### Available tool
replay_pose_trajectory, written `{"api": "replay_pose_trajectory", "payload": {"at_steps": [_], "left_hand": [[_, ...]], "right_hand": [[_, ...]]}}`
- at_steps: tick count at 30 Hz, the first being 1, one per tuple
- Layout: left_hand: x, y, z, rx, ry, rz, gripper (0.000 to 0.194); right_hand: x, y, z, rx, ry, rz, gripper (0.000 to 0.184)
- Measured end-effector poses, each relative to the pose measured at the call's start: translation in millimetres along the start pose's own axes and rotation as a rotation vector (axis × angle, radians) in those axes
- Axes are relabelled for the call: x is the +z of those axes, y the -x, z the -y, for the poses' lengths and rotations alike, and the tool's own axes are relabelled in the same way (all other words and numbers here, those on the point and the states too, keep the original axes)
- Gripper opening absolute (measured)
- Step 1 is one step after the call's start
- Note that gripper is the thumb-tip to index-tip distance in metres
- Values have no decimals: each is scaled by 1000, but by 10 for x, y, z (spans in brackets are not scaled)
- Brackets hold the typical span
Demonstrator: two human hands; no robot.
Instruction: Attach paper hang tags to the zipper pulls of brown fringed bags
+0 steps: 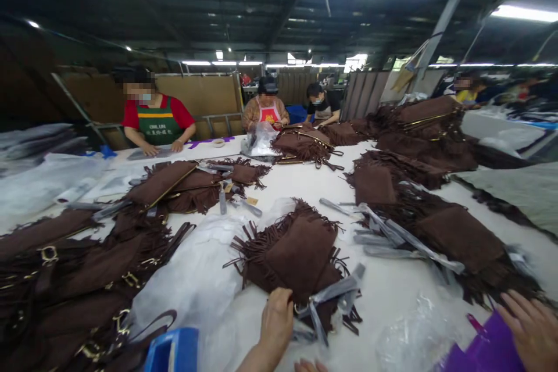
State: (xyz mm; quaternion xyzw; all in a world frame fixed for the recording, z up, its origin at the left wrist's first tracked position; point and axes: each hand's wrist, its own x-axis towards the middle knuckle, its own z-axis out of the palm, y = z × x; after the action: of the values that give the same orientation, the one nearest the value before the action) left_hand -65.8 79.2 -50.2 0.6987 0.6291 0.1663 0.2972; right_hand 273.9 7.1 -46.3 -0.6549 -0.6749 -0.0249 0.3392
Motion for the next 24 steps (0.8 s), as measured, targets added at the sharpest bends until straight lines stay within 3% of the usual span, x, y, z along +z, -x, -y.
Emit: {"api": "replay_pose_trajectory", "payload": {"at_steps": [2, 4, 7, 11, 13, 16, 18, 20, 24], "left_hand": [[37, -44, -81, 215, -215, 28, 41], [60, -146, -179, 355, -406, 103, 46], [165, -377, -356, 272, -606, 43, 45], [437, -642, -536, 105, -813, -124, 63], [538, -715, -577, 79, -910, -121, 68], [555, -787, -620, 75, -889, -18, 61], [470, -846, -659, 82, -792, 61, 57], [314, -923, -707, 95, -695, 109, 52], [-187, -1038, -797, 85, -454, 91, 33]], "right_hand": [[-485, -222, -812, -11, 19, -77, 36], [-773, -359, -1484, 32, 38, -171, 38], [-895, -393, -2031, 21, 51, -152, 40], [-966, -397, -2220, 42, 132, -160, 42], [-1073, -434, -2295, 29, 197, -121, 51], [-1259, -508, -2426, 8, 296, -23, 61], [-1352, -574, -2474, 53, 234, -31, 58], [-1400, -663, -2450, 187, 15, -88, 53], [-1335, -834, -2157, 427, -389, -105, 49]]}}
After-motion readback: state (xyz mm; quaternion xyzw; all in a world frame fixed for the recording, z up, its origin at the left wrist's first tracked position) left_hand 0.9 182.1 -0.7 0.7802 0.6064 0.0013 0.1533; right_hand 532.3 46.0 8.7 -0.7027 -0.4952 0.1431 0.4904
